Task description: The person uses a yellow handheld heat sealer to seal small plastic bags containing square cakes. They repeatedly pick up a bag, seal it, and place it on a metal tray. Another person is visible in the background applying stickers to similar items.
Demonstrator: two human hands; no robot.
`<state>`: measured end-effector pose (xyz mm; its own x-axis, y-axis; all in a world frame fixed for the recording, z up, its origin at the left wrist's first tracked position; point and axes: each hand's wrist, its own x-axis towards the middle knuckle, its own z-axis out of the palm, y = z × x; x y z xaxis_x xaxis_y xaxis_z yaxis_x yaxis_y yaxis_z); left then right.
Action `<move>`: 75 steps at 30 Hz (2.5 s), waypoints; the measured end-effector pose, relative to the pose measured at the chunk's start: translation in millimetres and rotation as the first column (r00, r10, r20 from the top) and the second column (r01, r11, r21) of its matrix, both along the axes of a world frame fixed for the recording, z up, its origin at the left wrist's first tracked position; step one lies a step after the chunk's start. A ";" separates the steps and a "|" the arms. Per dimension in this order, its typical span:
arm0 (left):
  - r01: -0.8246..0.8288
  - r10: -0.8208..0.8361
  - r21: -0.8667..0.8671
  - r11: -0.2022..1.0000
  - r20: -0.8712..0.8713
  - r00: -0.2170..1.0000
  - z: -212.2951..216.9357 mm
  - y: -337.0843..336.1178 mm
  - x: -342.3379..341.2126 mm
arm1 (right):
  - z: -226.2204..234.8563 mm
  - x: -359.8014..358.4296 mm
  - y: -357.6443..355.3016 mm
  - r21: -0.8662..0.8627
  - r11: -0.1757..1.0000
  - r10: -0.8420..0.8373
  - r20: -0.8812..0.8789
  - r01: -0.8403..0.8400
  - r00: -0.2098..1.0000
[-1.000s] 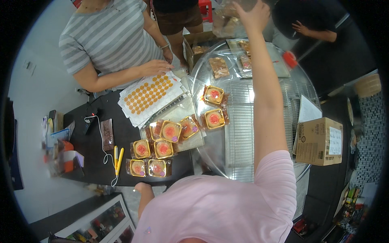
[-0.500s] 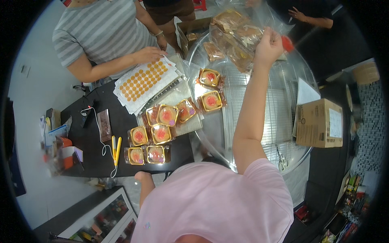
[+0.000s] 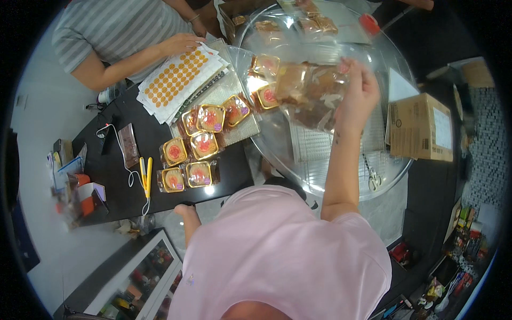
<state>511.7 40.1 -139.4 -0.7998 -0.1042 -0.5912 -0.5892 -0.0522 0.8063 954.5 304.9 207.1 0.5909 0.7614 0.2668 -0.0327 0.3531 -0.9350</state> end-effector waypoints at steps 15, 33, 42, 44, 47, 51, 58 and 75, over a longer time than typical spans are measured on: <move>0.865 -0.633 -0.448 -0.227 -0.607 -0.480 221.7 181.1 194.0 | -93.2 111.5 -93.3 0.073 0.959 0.284 -0.298 -0.274 0.911; 0.821 -0.605 0.022 -0.571 -0.687 -0.402 238.3 236.2 355.1 | 10.1 140.1 -89.1 -0.303 0.929 0.260 0.943 0.212 0.208; 0.835 -0.571 0.021 -0.550 -0.740 -0.357 255.1 271.6 382.7 | 0.4 138.8 -96.3 -0.555 0.817 0.449 0.781 0.154 0.435; 0.827 -0.558 0.029 -0.561 -0.752 -0.352 256.4 283.9 393.8 | 2.8 135.5 -99.0 -0.518 0.840 0.399 0.792 0.164 0.462; 0.812 -0.547 0.070 -0.579 -0.772 -0.324 258.4 297.1 408.6 | 12.4 127.5 -105.3 -0.502 0.840 0.377 0.813 0.207 0.444; 0.759 -0.557 0.120 -0.640 -0.753 -0.350 258.6 312.5 426.0 | 22.2 110.4 -106.9 -0.489 0.841 0.352 0.818 0.230 0.455; 0.729 -0.554 0.115 -0.674 -0.731 -0.397 221.1 336.1 430.5 | 20.9 104.3 -87.9 -0.456 0.832 0.424 0.890 0.317 0.167; 0.952 -0.900 -0.192 -0.240 -0.324 -0.292 137.9 250.1 412.0 | -36.3 229.7 -110.4 -0.766 0.536 0.376 0.592 0.354 0.713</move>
